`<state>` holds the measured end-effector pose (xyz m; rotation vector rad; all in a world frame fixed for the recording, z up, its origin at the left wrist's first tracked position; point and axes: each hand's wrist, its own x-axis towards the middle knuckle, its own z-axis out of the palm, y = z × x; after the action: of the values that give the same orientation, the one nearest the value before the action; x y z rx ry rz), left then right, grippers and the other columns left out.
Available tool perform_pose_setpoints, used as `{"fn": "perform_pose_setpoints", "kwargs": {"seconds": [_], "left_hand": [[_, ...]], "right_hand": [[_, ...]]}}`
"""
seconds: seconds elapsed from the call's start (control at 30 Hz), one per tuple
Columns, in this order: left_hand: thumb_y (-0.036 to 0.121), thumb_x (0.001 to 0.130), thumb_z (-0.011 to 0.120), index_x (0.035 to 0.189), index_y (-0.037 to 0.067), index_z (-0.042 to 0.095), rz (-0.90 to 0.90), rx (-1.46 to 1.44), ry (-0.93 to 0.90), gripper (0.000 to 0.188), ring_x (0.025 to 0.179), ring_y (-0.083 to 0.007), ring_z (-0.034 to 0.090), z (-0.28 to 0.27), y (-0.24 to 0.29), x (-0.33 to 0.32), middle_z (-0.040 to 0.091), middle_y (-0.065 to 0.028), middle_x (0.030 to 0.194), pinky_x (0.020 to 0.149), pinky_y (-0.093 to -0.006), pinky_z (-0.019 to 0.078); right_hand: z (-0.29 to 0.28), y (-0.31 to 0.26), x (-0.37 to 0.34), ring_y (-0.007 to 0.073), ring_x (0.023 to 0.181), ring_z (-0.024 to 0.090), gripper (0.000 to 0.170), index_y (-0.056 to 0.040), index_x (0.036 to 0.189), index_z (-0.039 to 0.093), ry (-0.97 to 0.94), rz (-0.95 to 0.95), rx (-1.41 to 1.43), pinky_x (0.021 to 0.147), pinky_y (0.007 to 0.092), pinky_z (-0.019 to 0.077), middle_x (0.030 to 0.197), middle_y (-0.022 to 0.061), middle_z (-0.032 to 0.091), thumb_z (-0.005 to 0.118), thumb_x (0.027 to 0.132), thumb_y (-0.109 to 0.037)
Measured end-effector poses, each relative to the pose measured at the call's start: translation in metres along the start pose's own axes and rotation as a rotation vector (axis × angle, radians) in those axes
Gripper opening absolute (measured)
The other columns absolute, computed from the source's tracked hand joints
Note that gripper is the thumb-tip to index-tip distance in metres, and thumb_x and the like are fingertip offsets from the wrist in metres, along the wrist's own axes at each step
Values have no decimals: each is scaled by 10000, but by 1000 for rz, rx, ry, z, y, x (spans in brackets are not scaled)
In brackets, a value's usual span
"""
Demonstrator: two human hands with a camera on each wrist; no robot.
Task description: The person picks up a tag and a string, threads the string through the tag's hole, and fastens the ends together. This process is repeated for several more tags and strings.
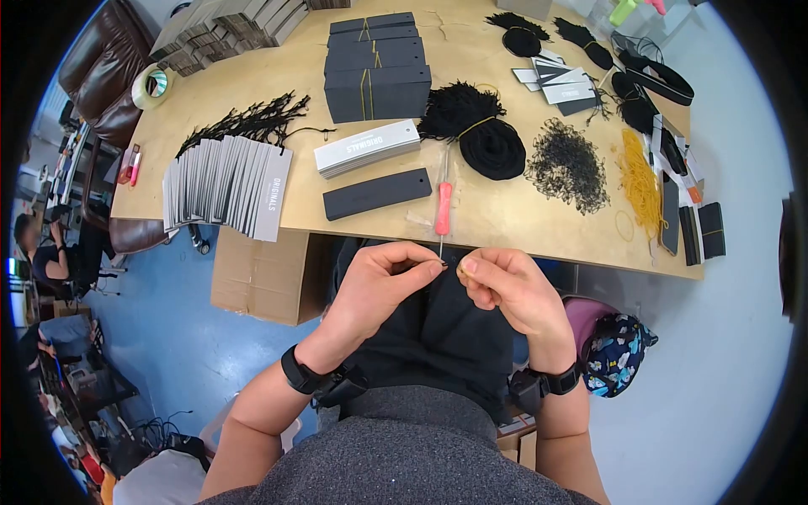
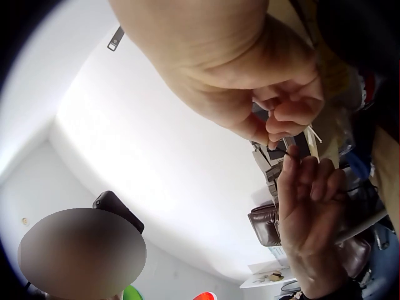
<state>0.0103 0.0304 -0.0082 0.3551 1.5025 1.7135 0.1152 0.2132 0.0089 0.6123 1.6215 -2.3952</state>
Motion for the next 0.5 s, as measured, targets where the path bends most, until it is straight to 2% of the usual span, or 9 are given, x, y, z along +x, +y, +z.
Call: {"fn": "perform_pose_setpoints", "kwargs": {"seconds": [0.5], "left_hand": [[29,908,696,996,-26,721,-7,-5,-10,107,880,-87,629,-1,0,0,710,-47,932,816,-224,496]], "right_hand": [[-2,-1,1,38,592,456,307,4,906,665,13,-5,-15,534,195,345,668,-36,532,649,974,-294]]}}
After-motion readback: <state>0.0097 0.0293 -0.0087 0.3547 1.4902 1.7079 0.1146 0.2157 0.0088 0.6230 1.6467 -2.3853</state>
